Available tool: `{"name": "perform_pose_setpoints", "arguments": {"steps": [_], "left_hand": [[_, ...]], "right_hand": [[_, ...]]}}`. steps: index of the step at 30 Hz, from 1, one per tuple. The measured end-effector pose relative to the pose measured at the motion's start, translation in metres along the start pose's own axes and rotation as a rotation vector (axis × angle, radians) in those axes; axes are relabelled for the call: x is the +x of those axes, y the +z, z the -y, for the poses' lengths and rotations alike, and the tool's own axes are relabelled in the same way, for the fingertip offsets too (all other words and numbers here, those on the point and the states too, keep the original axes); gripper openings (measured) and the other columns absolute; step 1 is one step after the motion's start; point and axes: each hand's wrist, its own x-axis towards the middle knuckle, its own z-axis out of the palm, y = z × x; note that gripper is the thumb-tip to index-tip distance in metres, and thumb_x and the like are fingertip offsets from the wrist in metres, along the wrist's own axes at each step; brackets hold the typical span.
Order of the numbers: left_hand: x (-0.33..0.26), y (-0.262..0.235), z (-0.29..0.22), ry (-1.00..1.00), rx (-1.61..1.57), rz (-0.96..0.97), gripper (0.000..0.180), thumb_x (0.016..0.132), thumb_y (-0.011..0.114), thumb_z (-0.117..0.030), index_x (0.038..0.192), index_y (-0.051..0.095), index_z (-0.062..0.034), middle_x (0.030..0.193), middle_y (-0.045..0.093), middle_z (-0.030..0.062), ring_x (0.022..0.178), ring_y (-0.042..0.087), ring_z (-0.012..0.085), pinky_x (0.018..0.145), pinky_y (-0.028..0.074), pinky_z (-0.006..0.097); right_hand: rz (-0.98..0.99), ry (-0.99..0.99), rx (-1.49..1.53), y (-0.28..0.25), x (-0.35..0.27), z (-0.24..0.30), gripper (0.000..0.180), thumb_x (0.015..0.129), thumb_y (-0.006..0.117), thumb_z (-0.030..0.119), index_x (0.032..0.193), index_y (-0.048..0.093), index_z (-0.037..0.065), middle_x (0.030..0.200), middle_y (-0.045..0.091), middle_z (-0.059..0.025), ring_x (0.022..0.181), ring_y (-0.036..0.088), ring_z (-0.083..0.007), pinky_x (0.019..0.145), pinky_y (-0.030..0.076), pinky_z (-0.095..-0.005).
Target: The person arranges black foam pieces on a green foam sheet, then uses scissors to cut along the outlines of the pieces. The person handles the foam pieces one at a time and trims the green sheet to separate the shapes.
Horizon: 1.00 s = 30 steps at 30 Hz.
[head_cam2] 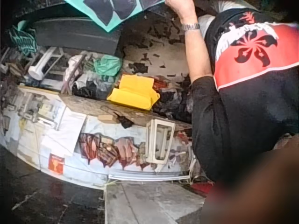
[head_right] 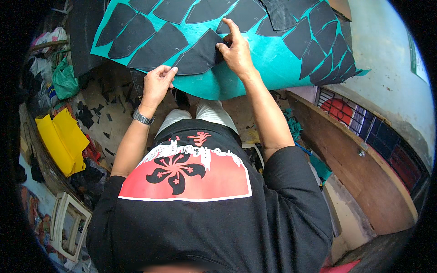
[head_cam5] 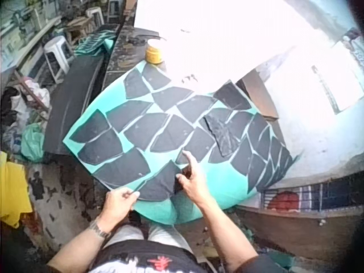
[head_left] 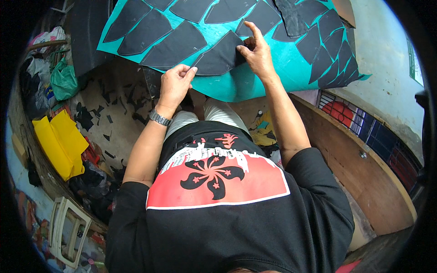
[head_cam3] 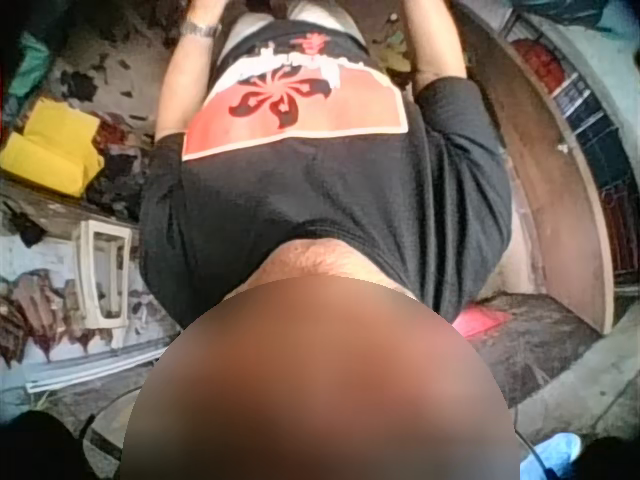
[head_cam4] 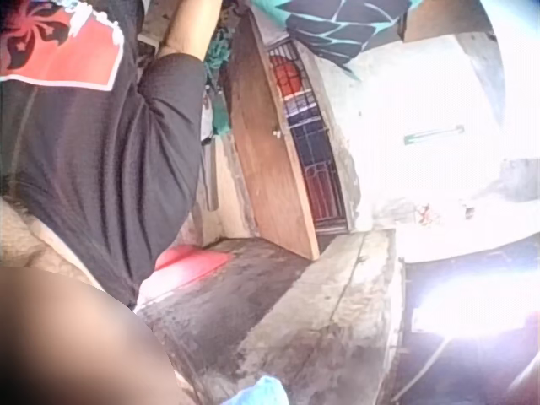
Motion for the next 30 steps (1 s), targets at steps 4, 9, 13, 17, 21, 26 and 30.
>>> {"name": "perform_pose_setpoints", "arguments": {"steps": [4, 9, 13, 17, 21, 26, 30], "left_hand": [[0.005, 0.003, -0.002, -0.005, 0.089, -0.001, 0.03, 0.092, 0.072, -0.028, 0.09, 0.071, 0.0022, 0.066, 0.068, 0.0053, 0.057, 0.065, 0.009, 0.055, 0.049, 0.024], [0.007, 0.003, 0.003, -0.009, 0.067, -0.011, 0.03, 0.092, 0.072, -0.028, 0.089, 0.071, 0.0019, 0.066, 0.068, 0.0038, 0.057, 0.064, 0.0076, 0.055, 0.049, 0.024], [0.005, 0.003, 0.0, -0.016, 0.033, -0.01, 0.029, 0.093, 0.072, -0.027, 0.089, 0.071, 0.0015, 0.066, 0.067, 0.0025, 0.056, 0.063, 0.007, 0.055, 0.049, 0.023], [0.002, 0.004, -0.009, -0.019, -0.037, 0.031, 0.026, 0.093, 0.072, -0.026, 0.09, 0.072, 0.0003, 0.069, 0.066, 0.0002, 0.057, 0.06, 0.0053, 0.056, 0.048, 0.022], [0.005, 0.004, -0.013, 0.085, -0.159, 0.037, 0.021, 0.093, 0.072, -0.022, 0.093, 0.072, -0.0006, 0.073, 0.067, 0.0007, 0.062, 0.06, 0.0053, 0.057, 0.049, 0.022], [0.015, -0.023, -0.014, 0.352, 0.111, -0.177, 0.012, 0.087, 0.073, -0.014, 0.094, 0.074, -0.0052, 0.089, 0.07, 0.0074, 0.076, 0.065, 0.0167, 0.071, 0.052, 0.031], [0.04, -0.058, -0.021, 0.466, 0.253, -0.25, 0.023, 0.084, 0.075, -0.012, 0.106, 0.071, -0.0062, 0.099, 0.067, 0.011, 0.09, 0.066, 0.0248, 0.081, 0.053, 0.036]], "right_hand": [[-0.039, 0.003, -0.081, 0.006, 0.001, -0.01, 0.077, 0.081, 0.075, -0.003, 0.148, 0.043, 0.015, 0.083, 0.065, -0.0043, 0.078, 0.061, -0.0117, 0.069, 0.051, -0.0285], [-0.058, 0.006, -0.067, 0.008, 0.003, -0.012, 0.079, 0.079, 0.076, -0.003, 0.148, 0.042, 0.016, 0.083, 0.064, -0.0046, 0.078, 0.061, -0.0122, 0.069, 0.051, -0.0288], [-0.056, 0.024, 0.028, 0.008, 0.002, -0.016, 0.08, 0.078, 0.077, -0.004, 0.148, 0.043, 0.017, 0.083, 0.06, -0.0019, 0.079, 0.059, -0.0112, 0.072, 0.051, -0.0273], [-0.079, -0.017, 0.19, -0.006, 0.003, -0.018, 0.081, 0.076, 0.077, -0.005, 0.147, 0.044, 0.017, 0.081, 0.059, -0.0011, 0.076, 0.058, -0.0105, 0.068, 0.05, -0.0261], [-0.198, -0.081, 0.21, -0.055, 0.021, -0.02, 0.078, 0.077, 0.076, -0.005, 0.145, 0.046, 0.017, 0.086, 0.059, 0.0, 0.077, 0.057, -0.0084, 0.068, 0.05, -0.0239], [-0.452, -0.112, -0.546, -0.1, 0.048, -0.025, 0.083, 0.075, 0.079, 0.007, 0.148, 0.04, 0.018, 0.111, 0.068, -0.0181, 0.101, 0.066, -0.036, 0.089, 0.053, -0.0454], [-0.391, -0.372, -0.586, -0.049, 0.047, -0.012, 0.08, 0.075, 0.077, 0.004, 0.146, 0.044, 0.018, 0.11, 0.067, -0.017, 0.105, 0.062, -0.0378, 0.093, 0.05, -0.0464]]}}
